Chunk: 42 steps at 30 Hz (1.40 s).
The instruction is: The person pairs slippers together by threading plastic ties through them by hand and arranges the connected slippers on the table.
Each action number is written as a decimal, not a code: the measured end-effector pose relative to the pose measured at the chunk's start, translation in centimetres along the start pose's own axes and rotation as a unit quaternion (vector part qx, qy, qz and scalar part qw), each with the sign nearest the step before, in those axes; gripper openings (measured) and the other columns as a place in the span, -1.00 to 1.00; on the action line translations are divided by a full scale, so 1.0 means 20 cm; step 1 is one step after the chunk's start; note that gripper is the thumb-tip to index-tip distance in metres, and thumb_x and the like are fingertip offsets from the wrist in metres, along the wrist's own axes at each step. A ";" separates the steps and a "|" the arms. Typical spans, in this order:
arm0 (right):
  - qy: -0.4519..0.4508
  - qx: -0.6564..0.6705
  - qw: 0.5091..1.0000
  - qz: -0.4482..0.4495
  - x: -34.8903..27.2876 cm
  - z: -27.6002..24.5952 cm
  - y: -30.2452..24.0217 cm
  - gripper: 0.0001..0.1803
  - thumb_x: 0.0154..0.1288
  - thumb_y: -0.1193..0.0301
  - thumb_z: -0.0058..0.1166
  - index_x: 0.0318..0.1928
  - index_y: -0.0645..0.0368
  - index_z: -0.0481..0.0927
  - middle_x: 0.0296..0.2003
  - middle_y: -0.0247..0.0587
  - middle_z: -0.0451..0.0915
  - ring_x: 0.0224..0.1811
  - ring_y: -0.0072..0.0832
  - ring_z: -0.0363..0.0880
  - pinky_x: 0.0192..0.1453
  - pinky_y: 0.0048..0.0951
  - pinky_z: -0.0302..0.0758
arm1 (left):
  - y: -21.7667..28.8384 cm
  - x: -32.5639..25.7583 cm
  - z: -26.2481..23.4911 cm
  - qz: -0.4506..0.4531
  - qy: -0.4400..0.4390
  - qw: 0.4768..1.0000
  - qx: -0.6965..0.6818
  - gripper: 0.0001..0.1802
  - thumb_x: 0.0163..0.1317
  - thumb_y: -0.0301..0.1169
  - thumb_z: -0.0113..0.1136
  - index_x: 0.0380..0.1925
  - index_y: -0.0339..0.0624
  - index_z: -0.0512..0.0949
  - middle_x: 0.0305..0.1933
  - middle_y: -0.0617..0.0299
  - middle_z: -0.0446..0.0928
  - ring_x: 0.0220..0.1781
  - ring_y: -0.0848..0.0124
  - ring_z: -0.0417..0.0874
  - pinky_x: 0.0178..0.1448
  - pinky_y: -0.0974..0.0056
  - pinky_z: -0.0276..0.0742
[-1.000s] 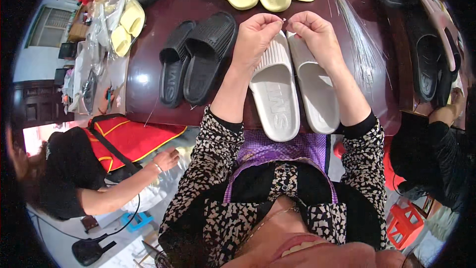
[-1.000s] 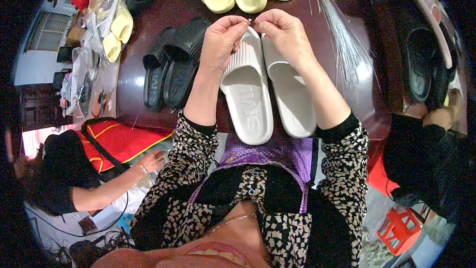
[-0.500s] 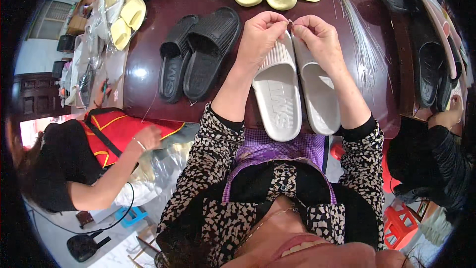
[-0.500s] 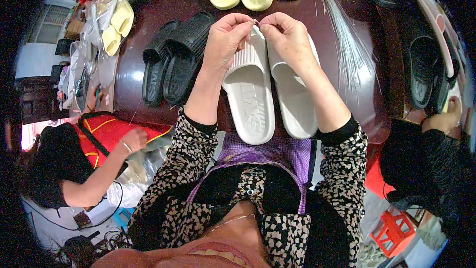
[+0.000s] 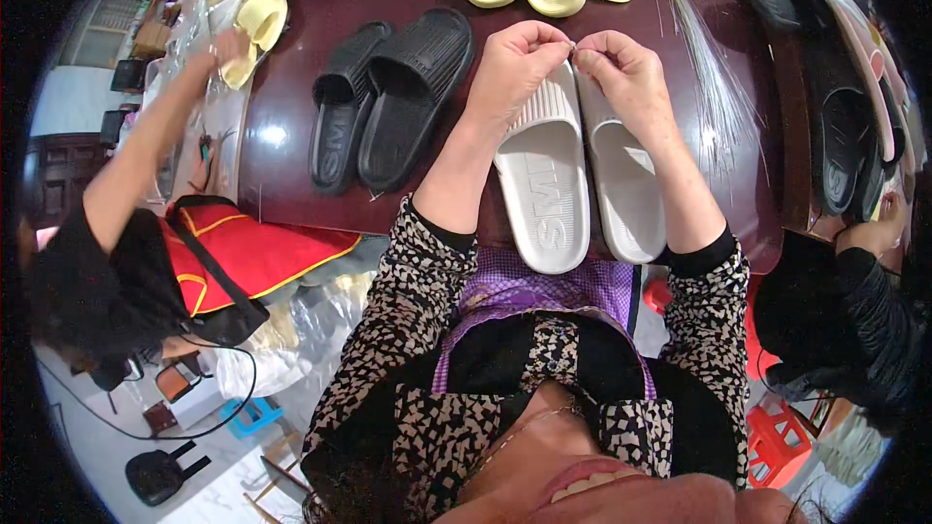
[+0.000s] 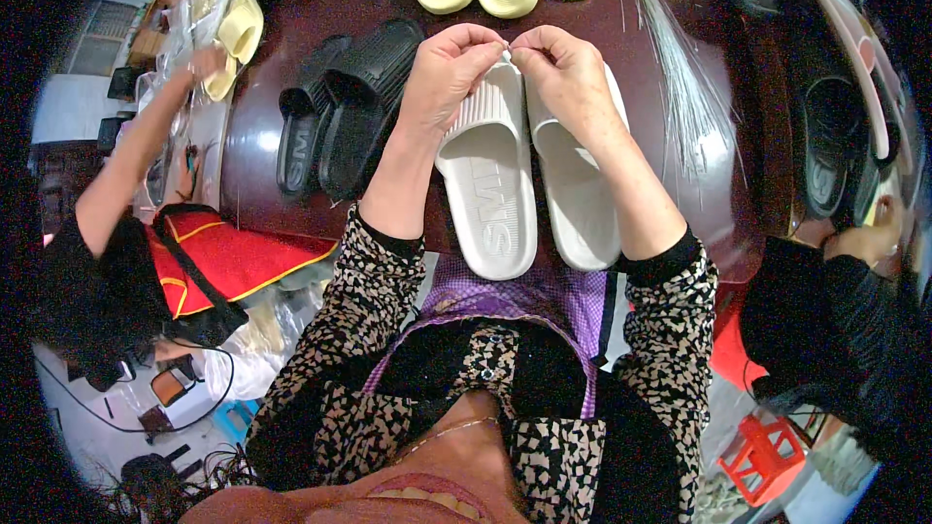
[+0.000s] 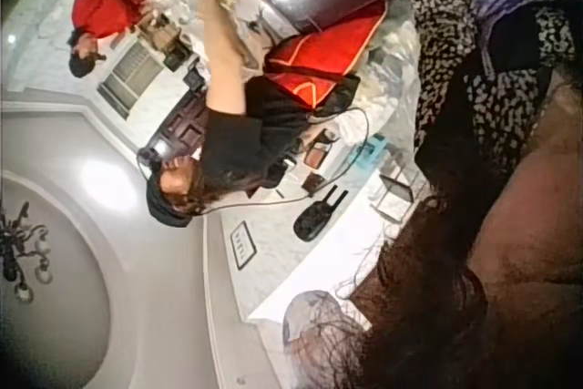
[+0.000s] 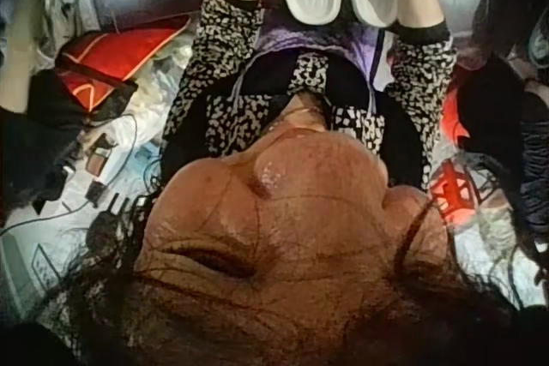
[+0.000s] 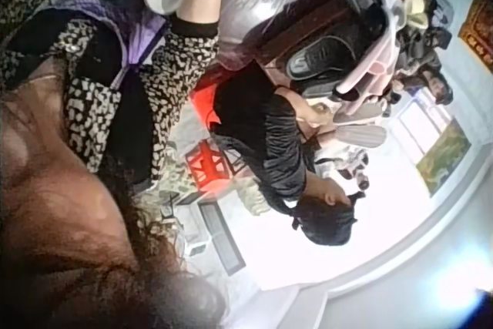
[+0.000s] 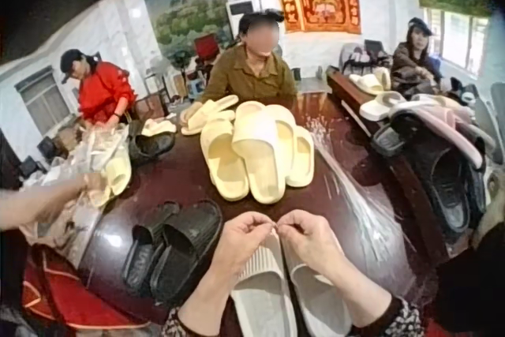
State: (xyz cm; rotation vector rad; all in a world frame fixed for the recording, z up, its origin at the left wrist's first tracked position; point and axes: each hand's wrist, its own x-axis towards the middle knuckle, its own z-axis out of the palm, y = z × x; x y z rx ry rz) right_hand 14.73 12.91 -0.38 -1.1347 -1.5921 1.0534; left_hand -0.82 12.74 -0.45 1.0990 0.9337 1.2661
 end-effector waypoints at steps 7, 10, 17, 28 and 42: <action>0.007 -0.057 0.998 -0.020 -0.09 0.18 -0.06 -0.90 0.21 0.53 0.05 -0.28 0.29 0.57 -0.53 -0.42 0.51 -0.52 -0.75 0.37 -0.46 -0.69 0.33 | -0.02 -0.11 -0.15 0.011 -0.006 1.000 0.026 -0.94 0.06 -0.55 0.16 -0.45 -0.29 0.58 -0.51 0.34 0.53 -0.48 0.64 0.48 -0.40 0.54 0.39; 0.009 -0.073 0.997 0.012 -0.13 0.25 -0.09 -0.91 0.21 0.54 0.04 -0.29 0.29 0.57 -0.52 -0.42 0.52 -0.52 -0.75 0.36 -0.46 -0.69 0.31 | -0.01 -0.17 -0.23 0.016 -0.010 0.998 0.057 -0.95 0.02 -0.54 0.17 -0.49 -0.28 0.58 -0.53 0.36 0.52 -0.49 0.66 0.47 -0.41 0.53 0.38; 0.009 -0.072 0.997 0.040 -0.20 0.37 -0.13 -0.91 0.21 0.54 0.04 -0.29 0.28 0.57 -0.51 -0.42 0.52 -0.50 -0.74 0.36 -0.42 -0.68 0.34 | -0.03 -0.25 -0.30 0.014 -0.027 0.999 0.035 -0.94 0.00 -0.52 0.16 -0.53 -0.28 0.58 -0.55 0.36 0.51 -0.53 0.68 0.41 -0.44 0.53 0.32; -0.188 -0.238 0.951 -0.064 -0.48 0.04 -0.32 -0.76 0.14 0.51 0.09 -0.14 0.27 0.54 -0.25 -0.08 0.60 -0.32 -0.37 0.58 -0.23 -0.41 0.49 | -0.07 -0.12 -0.36 0.007 0.109 0.994 0.009 -0.89 0.12 -0.44 0.17 -0.42 -0.27 0.56 -0.59 0.36 0.45 -0.66 0.68 0.33 -0.62 0.58 0.22; -0.046 -0.384 0.916 -0.103 -0.35 0.16 -0.10 -0.45 0.04 0.36 0.17 0.10 0.08 0.36 -0.34 0.01 0.55 -0.26 -0.06 0.54 -0.20 -0.16 0.47 | -0.12 0.03 -0.23 0.011 0.098 0.995 0.028 -0.91 0.12 -0.46 0.15 -0.41 -0.26 0.56 -0.61 0.38 0.45 -0.63 0.69 0.32 -0.54 0.58 0.17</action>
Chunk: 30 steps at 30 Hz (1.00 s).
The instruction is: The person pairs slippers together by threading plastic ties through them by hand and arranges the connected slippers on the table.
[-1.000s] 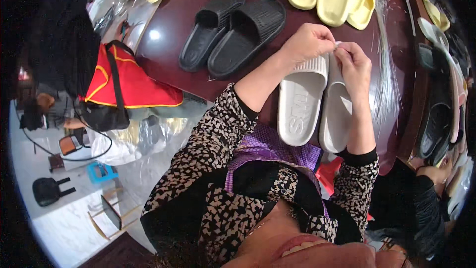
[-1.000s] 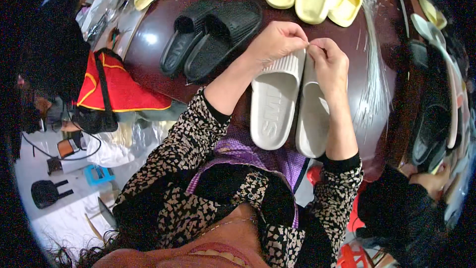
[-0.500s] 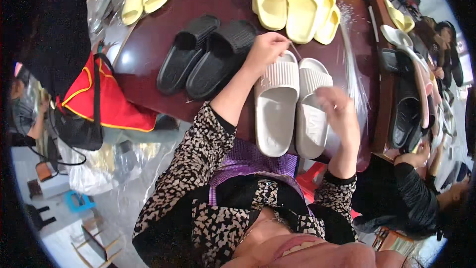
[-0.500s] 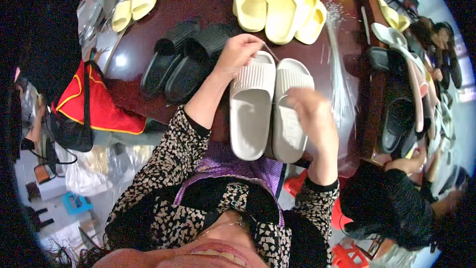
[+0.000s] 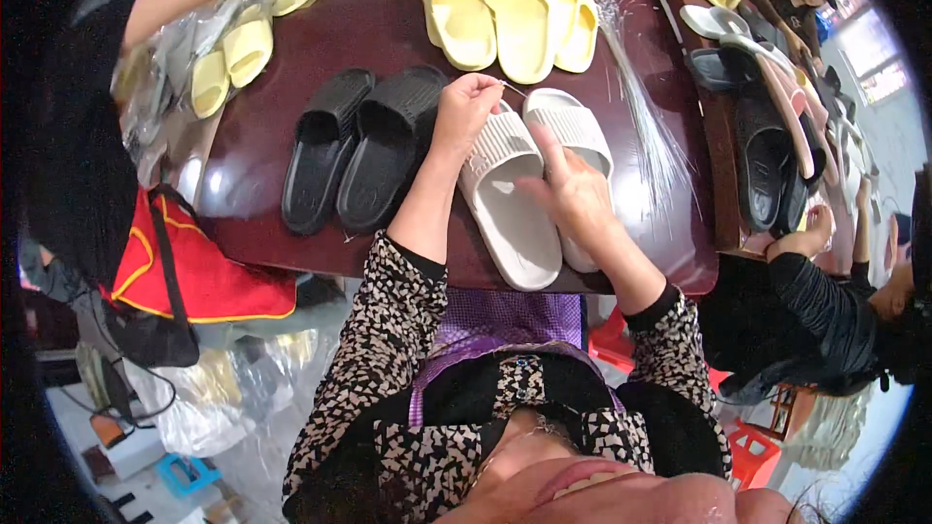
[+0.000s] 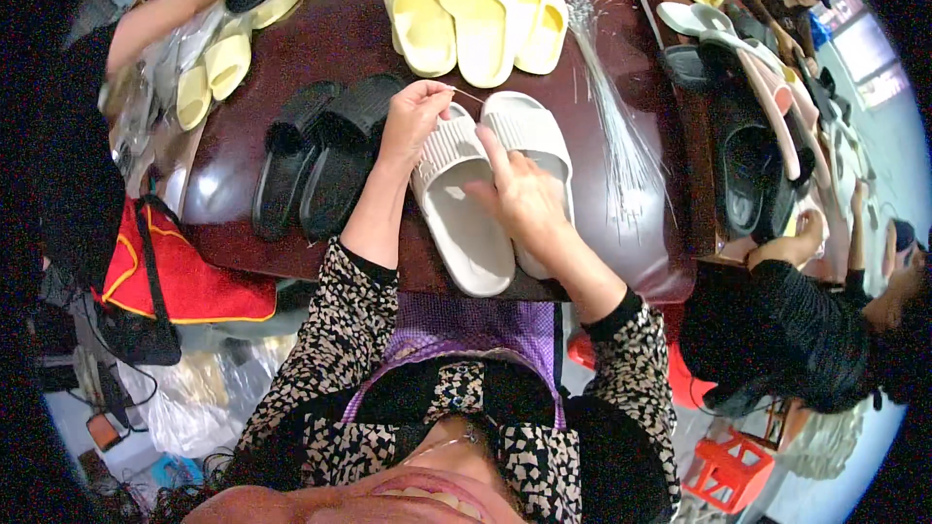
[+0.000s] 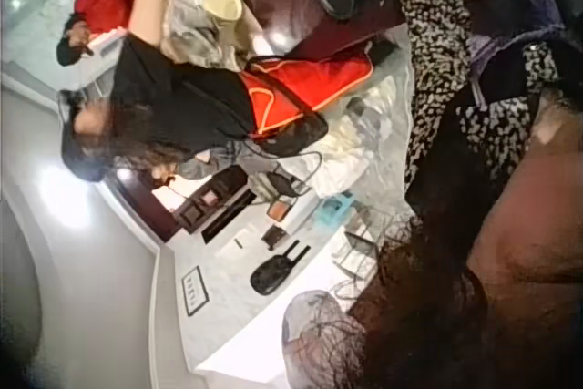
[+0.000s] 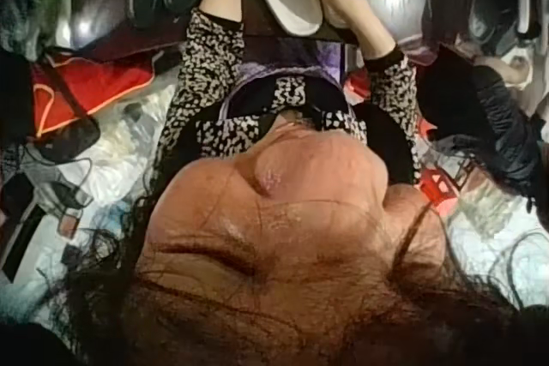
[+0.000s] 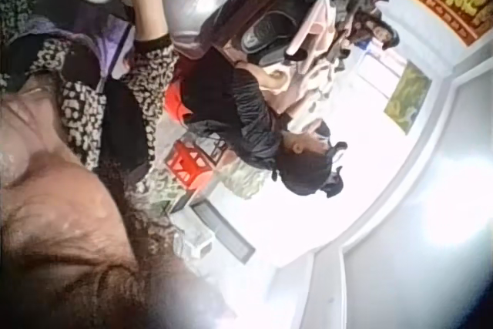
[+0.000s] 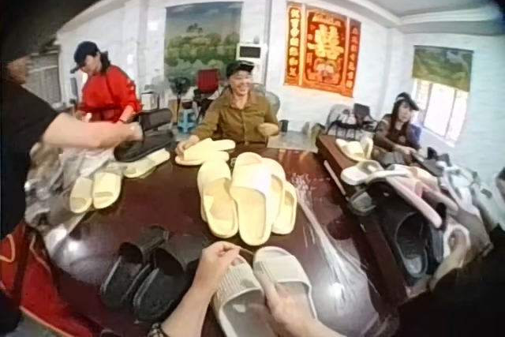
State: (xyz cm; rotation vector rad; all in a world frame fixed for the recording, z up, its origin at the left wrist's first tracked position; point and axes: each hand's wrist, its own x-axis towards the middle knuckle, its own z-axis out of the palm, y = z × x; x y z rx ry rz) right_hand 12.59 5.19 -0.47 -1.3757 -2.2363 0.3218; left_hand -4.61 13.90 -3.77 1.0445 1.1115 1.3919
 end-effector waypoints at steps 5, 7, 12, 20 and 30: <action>-0.043 -0.107 0.993 0.033 0.12 -0.03 0.15 -0.57 0.12 0.36 0.05 0.03 0.13 0.38 -0.34 0.05 0.56 -0.23 -0.09 0.55 -0.17 -0.13 0.48 | 0.03 0.04 0.15 -0.013 -0.001 1.000 -0.011 -0.88 0.13 -0.49 0.13 -0.35 -0.30 0.56 -0.54 0.30 0.49 -0.63 0.65 0.33 -0.55 0.56 0.21; -0.034 -0.105 0.993 0.042 0.11 -0.10 0.22 -0.58 0.09 0.39 0.03 0.02 0.13 0.40 -0.34 0.05 0.56 -0.21 -0.08 0.55 -0.13 -0.10 0.48 | 0.07 0.05 0.19 -0.007 0.011 1.000 -0.010 -0.86 0.14 -0.51 0.10 -0.31 -0.34 0.54 -0.51 0.24 0.51 -0.62 0.63 0.36 -0.57 0.55 0.22; 0.025 -0.141 0.990 0.005 0.13 -0.39 0.40 -0.55 0.02 0.41 0.08 0.01 0.08 0.43 -0.30 0.03 0.55 -0.20 -0.09 0.55 -0.15 -0.15 0.49 | 0.09 0.09 0.32 0.007 0.062 0.994 -0.087 -0.81 0.15 -0.52 0.07 -0.22 -0.35 0.47 -0.38 0.18 0.55 -0.64 0.61 0.40 -0.60 0.53 0.31; 0.052 -0.358 0.929 0.071 0.61 -1.39 0.90 -0.40 -0.08 0.51 0.04 0.10 -0.04 0.44 -0.22 0.07 0.57 -0.13 -0.13 0.55 -0.09 -0.23 0.47 | 0.16 0.00 0.22 -0.037 0.063 0.996 -0.048 -0.79 0.09 -0.52 0.08 -0.23 -0.28 0.49 -0.43 0.23 0.53 -0.65 0.63 0.40 -0.64 0.53 0.26; 0.120 -0.176 0.972 0.095 0.95 -1.15 0.63 -0.66 0.16 0.47 -0.04 -0.02 0.20 0.52 -0.13 0.02 0.58 -0.05 -0.13 0.54 0.02 -0.36 0.44 | 0.21 -0.11 -0.04 -0.078 0.049 0.995 -0.042 -0.76 0.12 -0.55 -0.01 -0.17 -0.33 0.45 -0.38 0.20 0.51 -0.59 0.58 0.40 -0.59 0.50 0.31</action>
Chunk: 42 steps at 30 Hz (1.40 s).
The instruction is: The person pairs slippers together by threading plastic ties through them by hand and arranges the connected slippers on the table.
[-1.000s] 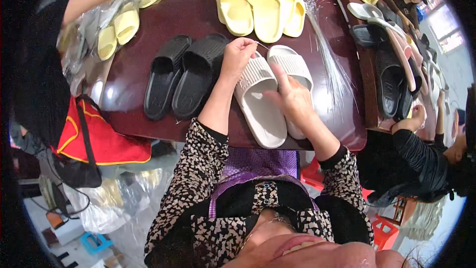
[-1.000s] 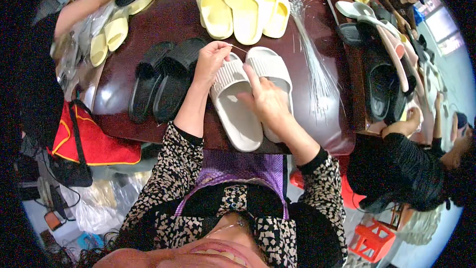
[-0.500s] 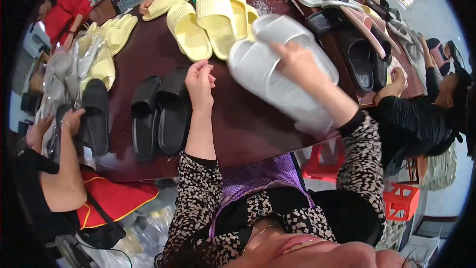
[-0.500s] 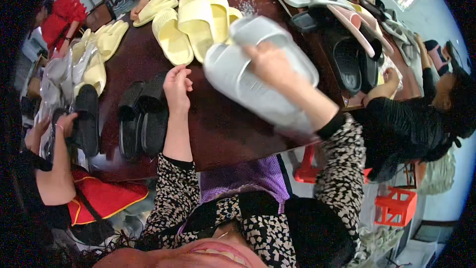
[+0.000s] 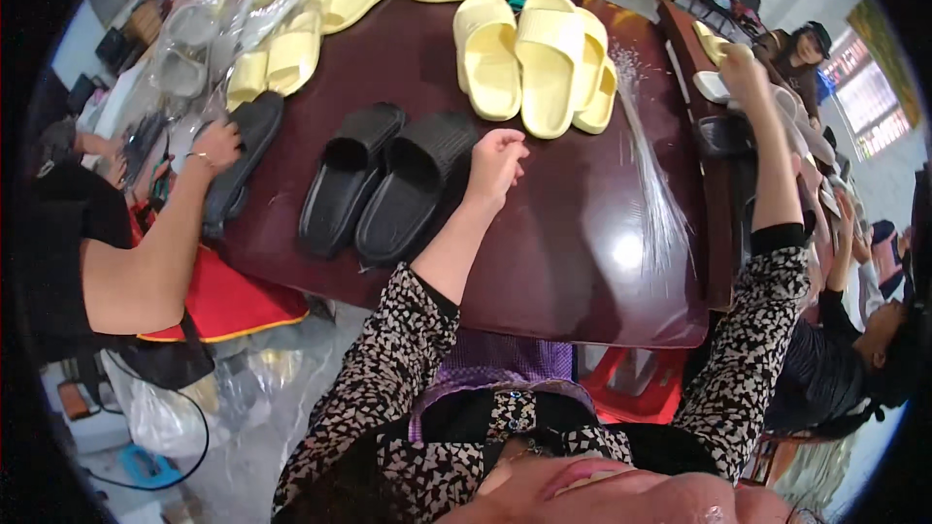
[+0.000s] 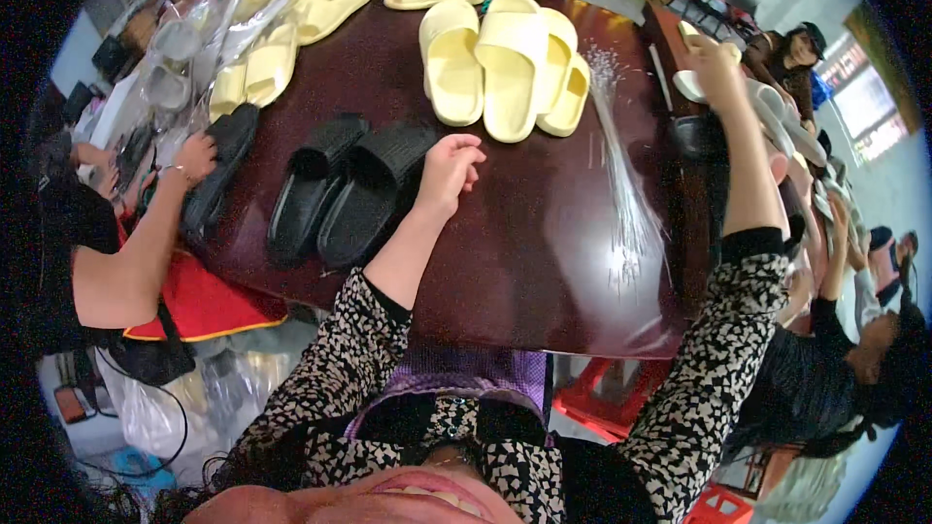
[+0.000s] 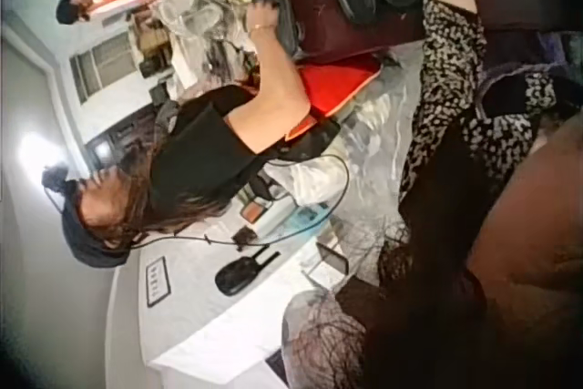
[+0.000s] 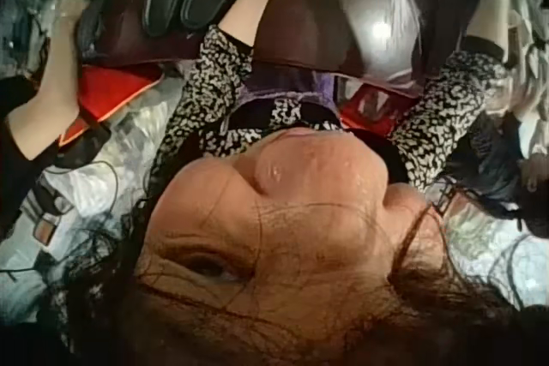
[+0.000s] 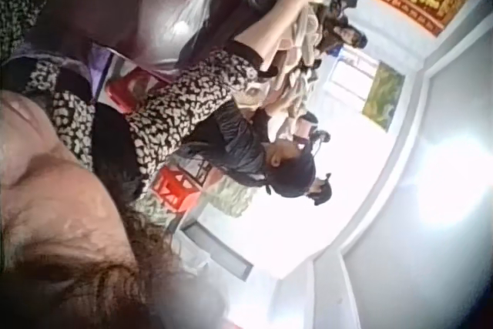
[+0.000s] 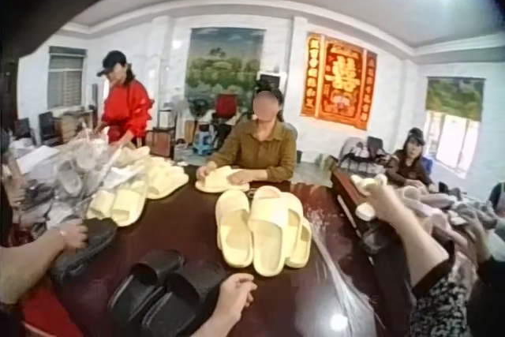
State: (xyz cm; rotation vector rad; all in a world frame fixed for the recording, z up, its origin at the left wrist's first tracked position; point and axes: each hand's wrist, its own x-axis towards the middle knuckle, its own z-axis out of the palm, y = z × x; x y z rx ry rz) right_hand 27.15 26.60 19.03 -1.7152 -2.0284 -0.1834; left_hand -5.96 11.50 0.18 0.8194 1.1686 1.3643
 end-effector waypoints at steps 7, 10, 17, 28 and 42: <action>-0.282 0.152 0.921 -0.220 -0.22 0.62 -0.94 -0.51 0.16 0.36 0.06 0.15 0.08 0.40 -0.04 -0.01 0.53 0.01 -0.24 0.50 0.08 -0.31 0.41 | -0.06 0.05 -0.07 -0.010 -0.004 1.000 -0.010 -0.78 0.14 -0.56 -0.01 -0.19 -0.35 0.45 -0.40 0.15 0.51 -0.63 0.54 0.39 -0.61 0.47 0.27; -0.188 0.012 0.948 -0.256 -0.20 0.88 -1.11 -0.47 0.18 0.19 0.05 0.18 -0.05 0.37 0.00 0.04 0.48 0.08 -0.14 0.43 0.14 -0.19 0.35 | -0.06 0.04 -0.09 -0.012 -0.002 1.000 -0.013 -0.80 0.14 -0.57 -0.02 -0.20 -0.34 0.45 -0.41 0.15 0.51 -0.66 0.53 0.38 -0.63 0.46 0.26; 0.018 -0.101 0.976 -0.190 -0.10 1.09 -1.33 -0.50 0.18 0.11 0.02 0.13 -0.07 0.40 -0.12 0.13 0.52 0.03 0.02 0.43 0.15 -0.06 0.29 | -0.02 0.02 -0.11 -0.027 -0.012 0.999 -0.016 -0.79 0.14 -0.54 -0.03 -0.21 -0.36 0.46 -0.42 0.18 0.51 -0.67 0.56 0.38 -0.64 0.46 0.27; 0.104 -0.117 0.981 -0.114 0.00 1.03 -1.19 -0.62 0.34 0.18 -0.21 0.02 0.12 0.44 -0.16 0.05 0.55 0.00 -0.10 0.44 0.11 -0.07 0.26 | -0.02 0.05 -0.17 -0.045 -0.022 0.998 -0.031 -0.77 0.13 -0.53 -0.02 -0.19 -0.33 0.45 -0.42 0.20 0.51 -0.66 0.60 0.37 -0.65 0.50 0.27; 0.017 -0.201 0.979 0.023 0.24 -0.20 0.69 -0.64 0.32 0.23 -0.25 -0.23 0.24 0.52 -0.34 0.04 0.59 -0.26 -0.18 0.58 -0.26 -0.23 0.43 | -0.04 0.00 -0.13 -0.053 -0.025 0.998 0.001 -0.77 0.13 -0.51 0.00 -0.19 -0.29 0.44 -0.42 0.22 0.50 -0.66 0.63 0.37 -0.66 0.52 0.25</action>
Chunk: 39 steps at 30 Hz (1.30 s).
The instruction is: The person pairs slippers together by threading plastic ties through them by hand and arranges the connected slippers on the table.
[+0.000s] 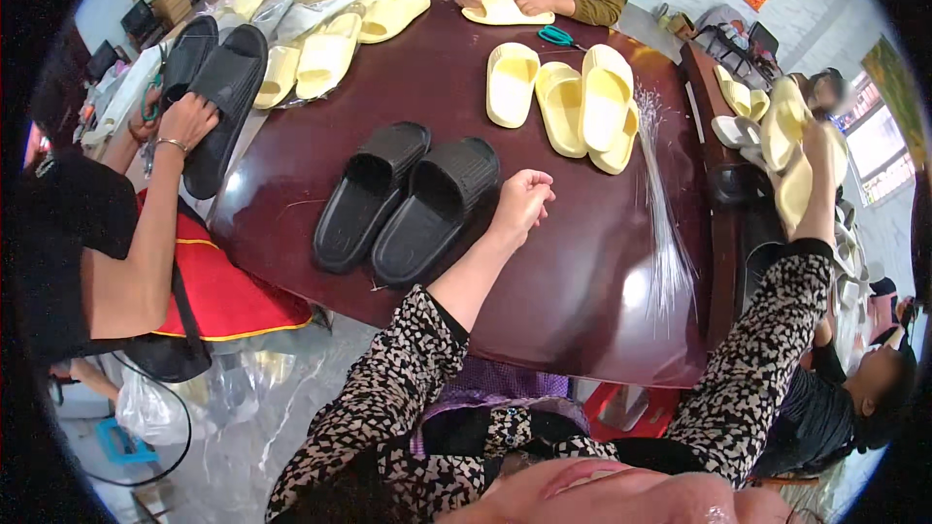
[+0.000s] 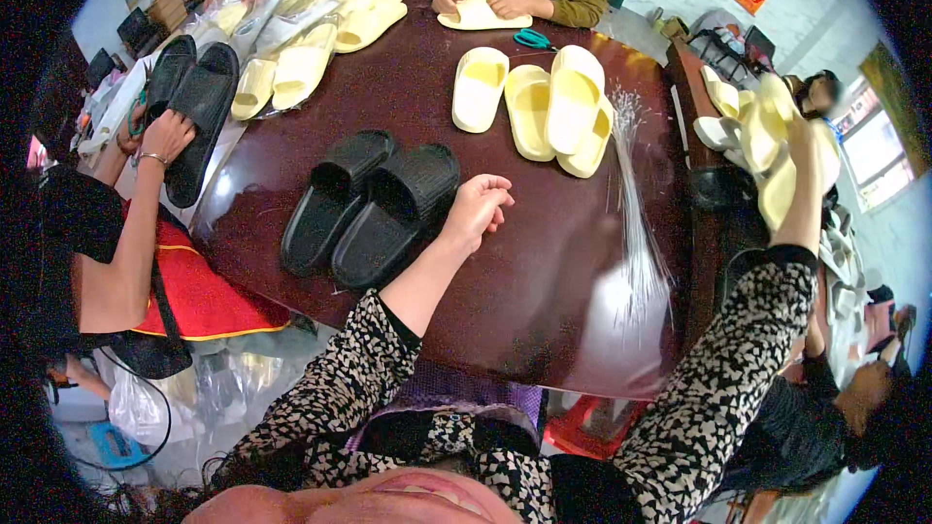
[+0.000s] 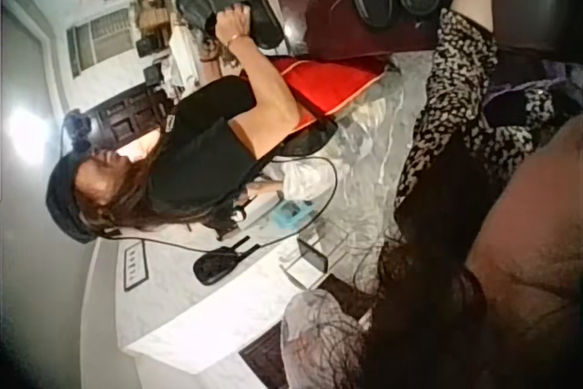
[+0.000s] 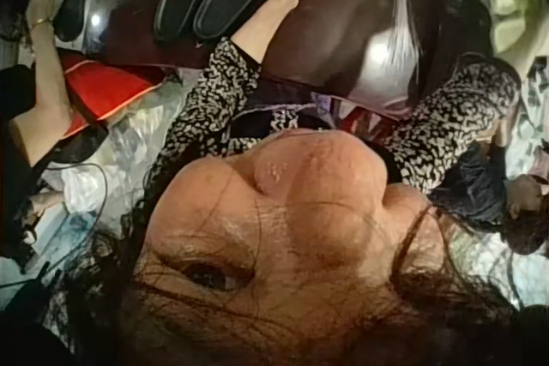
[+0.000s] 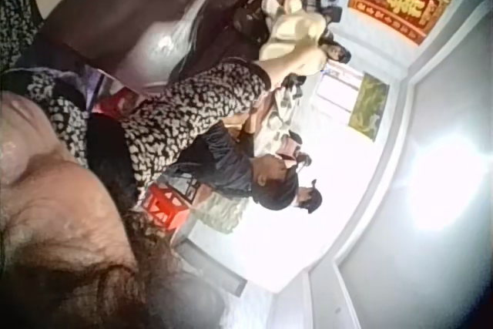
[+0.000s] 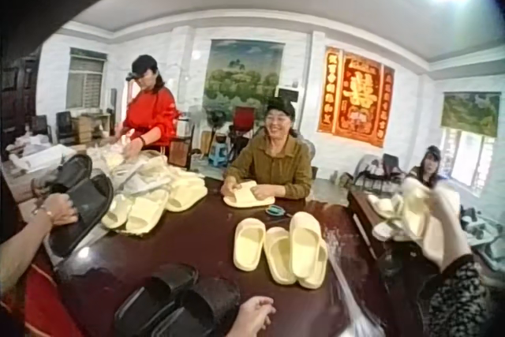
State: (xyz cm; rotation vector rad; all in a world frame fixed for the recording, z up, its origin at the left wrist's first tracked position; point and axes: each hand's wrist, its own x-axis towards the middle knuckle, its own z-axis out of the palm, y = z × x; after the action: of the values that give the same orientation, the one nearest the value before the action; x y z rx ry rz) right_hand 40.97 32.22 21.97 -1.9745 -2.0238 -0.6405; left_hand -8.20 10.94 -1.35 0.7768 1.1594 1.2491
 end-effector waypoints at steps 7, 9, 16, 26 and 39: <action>-0.104 -0.330 0.933 -0.093 -0.32 0.14 0.57 -0.68 0.29 0.28 -0.24 -0.30 0.25 0.53 -0.33 0.10 0.57 -0.24 0.00 0.55 -0.22 -0.06 0.44 | 0.00 -0.04 0.15 0.005 -0.033 0.999 0.009 -0.79 0.14 -0.50 0.00 -0.20 -0.28 0.44 -0.41 0.23 0.50 -0.65 0.63 0.37 -0.64 0.50 0.26; -0.050 -0.179 0.982 -0.016 -0.52 0.18 0.12 -0.70 0.29 0.27 -0.18 -0.25 0.20 0.54 -0.29 0.01 0.59 -0.22 -0.06 0.56 -0.20 -0.08 0.44 | -0.01 -0.09 0.04 -0.002 0.013 0.999 0.034 -0.79 0.14 -0.50 0.00 -0.20 -0.28 0.44 -0.41 0.23 0.50 -0.65 0.62 0.37 -0.64 0.50 0.26; 0.151 -0.012 0.988 -0.014 -0.85 -0.41 -0.37 -0.67 0.28 0.33 -0.15 -0.04 0.20 0.53 -0.11 0.10 0.54 -0.03 -0.01 0.48 0.03 -0.19 0.41 | -0.04 -0.13 0.20 0.013 -0.028 0.999 0.032 -0.81 0.15 -0.49 0.00 -0.22 -0.28 0.45 -0.44 0.23 0.50 -0.65 0.61 0.37 -0.64 0.49 0.27; 0.020 0.489 0.856 -0.166 -2.05 -0.20 -1.41 -0.78 0.22 0.57 -0.02 -0.13 0.18 0.58 -0.07 -0.12 0.57 0.04 -0.30 0.48 0.16 -0.35 0.35 | -0.29 -0.48 0.04 0.334 0.090 0.895 0.283 -0.80 0.08 -0.43 0.11 -0.30 -0.30 0.52 -0.40 0.11 0.57 -0.45 0.33 0.57 -0.34 0.31 0.50; -0.002 0.455 0.868 -0.199 -2.16 -0.16 -1.41 -0.83 0.13 0.52 0.02 -0.23 0.18 0.58 -0.14 -0.15 0.58 -0.07 -0.27 0.49 0.13 -0.20 0.23 | 0.03 -0.91 -0.69 0.346 0.308 0.718 0.518 -0.56 0.03 -0.41 0.22 -0.04 -0.19 0.41 -0.18 -0.04 0.51 -0.11 0.11 0.55 -0.01 0.15 0.45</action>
State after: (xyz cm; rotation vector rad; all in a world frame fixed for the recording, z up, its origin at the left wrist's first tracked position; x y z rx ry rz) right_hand 15.07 -7.10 0.82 -1.0111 -2.1475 0.2632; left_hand -20.03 -8.60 -0.46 1.8453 2.3429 1.4507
